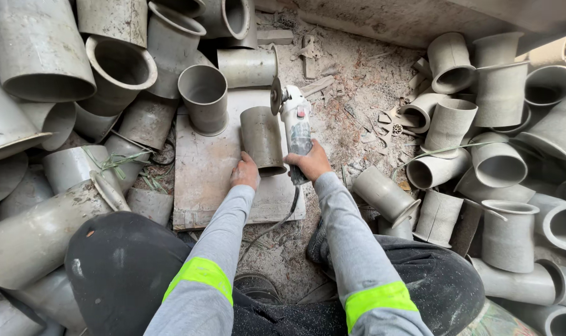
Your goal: The person sits on the ground surrounded by concrete pipe sections and uses an angle grinder to smooth the edges of individual pipe pieces. They pick up a pipe, place it on a wooden board, and grind the rim before setting it aside and repeating the process with another piece.
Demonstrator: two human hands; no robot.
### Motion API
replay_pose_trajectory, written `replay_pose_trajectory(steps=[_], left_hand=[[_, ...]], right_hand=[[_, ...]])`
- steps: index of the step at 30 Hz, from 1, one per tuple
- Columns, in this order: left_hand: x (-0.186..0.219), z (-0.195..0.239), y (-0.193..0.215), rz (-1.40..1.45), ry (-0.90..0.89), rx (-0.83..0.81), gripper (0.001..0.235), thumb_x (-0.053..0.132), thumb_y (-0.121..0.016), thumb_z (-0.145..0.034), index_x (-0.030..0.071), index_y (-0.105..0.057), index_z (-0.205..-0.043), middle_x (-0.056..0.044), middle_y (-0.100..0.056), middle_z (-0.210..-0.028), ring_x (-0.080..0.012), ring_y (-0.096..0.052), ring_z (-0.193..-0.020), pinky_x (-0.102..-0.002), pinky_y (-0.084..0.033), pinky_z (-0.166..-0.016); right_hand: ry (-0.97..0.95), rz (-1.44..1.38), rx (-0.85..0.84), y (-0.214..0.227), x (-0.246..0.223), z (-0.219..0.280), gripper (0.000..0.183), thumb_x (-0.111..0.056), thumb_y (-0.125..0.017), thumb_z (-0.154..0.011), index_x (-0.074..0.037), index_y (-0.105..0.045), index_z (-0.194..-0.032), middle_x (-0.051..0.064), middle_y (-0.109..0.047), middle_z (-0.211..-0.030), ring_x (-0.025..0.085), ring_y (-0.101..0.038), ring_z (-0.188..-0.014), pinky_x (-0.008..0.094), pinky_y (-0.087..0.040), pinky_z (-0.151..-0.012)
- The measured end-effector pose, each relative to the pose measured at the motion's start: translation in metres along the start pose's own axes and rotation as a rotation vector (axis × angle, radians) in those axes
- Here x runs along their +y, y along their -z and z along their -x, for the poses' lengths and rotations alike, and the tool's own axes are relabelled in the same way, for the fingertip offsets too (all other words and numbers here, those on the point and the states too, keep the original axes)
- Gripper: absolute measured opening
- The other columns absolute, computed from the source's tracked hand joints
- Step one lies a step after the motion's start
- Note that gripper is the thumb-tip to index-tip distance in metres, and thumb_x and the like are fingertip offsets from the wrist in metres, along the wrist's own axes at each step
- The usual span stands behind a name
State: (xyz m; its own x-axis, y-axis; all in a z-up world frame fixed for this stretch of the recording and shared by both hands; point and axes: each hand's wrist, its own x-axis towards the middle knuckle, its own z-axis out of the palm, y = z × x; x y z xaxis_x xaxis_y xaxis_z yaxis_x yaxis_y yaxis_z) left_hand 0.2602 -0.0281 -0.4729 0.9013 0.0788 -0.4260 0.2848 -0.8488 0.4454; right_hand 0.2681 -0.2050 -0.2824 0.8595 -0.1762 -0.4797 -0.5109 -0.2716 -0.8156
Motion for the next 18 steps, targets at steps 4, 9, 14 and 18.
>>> replay_pose_trajectory(steps=[4,9,14,18], left_hand=[[0.005,-0.003,0.013,0.007,0.036,-0.135,0.076,0.005,-0.059,-0.091,-0.004,-0.022,-0.157,-0.028,-0.063,-0.131,-0.0436,-0.063,-0.118,-0.048,-0.052,-0.103],[0.006,0.015,0.024,0.048,0.056,-0.149,0.072,0.005,-0.052,-0.099,0.001,-0.017,-0.162,-0.027,-0.061,-0.135,-0.0456,-0.063,-0.119,-0.051,-0.052,-0.103],[0.010,0.020,0.027,-0.017,0.028,-0.158,0.074,0.005,-0.057,-0.096,-0.003,-0.018,-0.160,-0.026,-0.061,-0.137,-0.0434,-0.063,-0.122,-0.048,-0.053,-0.104],[0.012,0.016,0.028,-0.030,0.028,-0.181,0.075,0.005,-0.057,-0.096,-0.003,-0.017,-0.159,-0.025,-0.059,-0.139,-0.0428,-0.062,-0.123,-0.047,-0.052,-0.105]], right_hand=[[0.081,0.128,0.021,-0.007,0.002,-0.028,0.076,-0.020,-0.090,-0.062,0.008,-0.054,-0.124,0.017,-0.073,-0.102,0.023,-0.074,-0.083,0.033,-0.061,-0.075],[0.029,0.144,0.000,-0.013,0.005,-0.041,0.075,-0.022,-0.087,-0.057,0.006,-0.058,-0.121,0.017,-0.073,-0.103,0.026,-0.074,-0.086,0.036,-0.061,-0.078],[0.038,0.195,0.004,-0.017,0.010,-0.059,0.075,-0.025,-0.088,-0.057,0.005,-0.059,-0.120,0.017,-0.074,-0.103,0.025,-0.074,-0.086,0.034,-0.060,-0.080],[0.015,0.229,0.005,-0.020,0.010,-0.064,0.078,-0.028,-0.088,-0.056,0.006,-0.059,-0.119,0.018,-0.074,-0.102,0.026,-0.074,-0.085,0.034,-0.059,-0.080]])
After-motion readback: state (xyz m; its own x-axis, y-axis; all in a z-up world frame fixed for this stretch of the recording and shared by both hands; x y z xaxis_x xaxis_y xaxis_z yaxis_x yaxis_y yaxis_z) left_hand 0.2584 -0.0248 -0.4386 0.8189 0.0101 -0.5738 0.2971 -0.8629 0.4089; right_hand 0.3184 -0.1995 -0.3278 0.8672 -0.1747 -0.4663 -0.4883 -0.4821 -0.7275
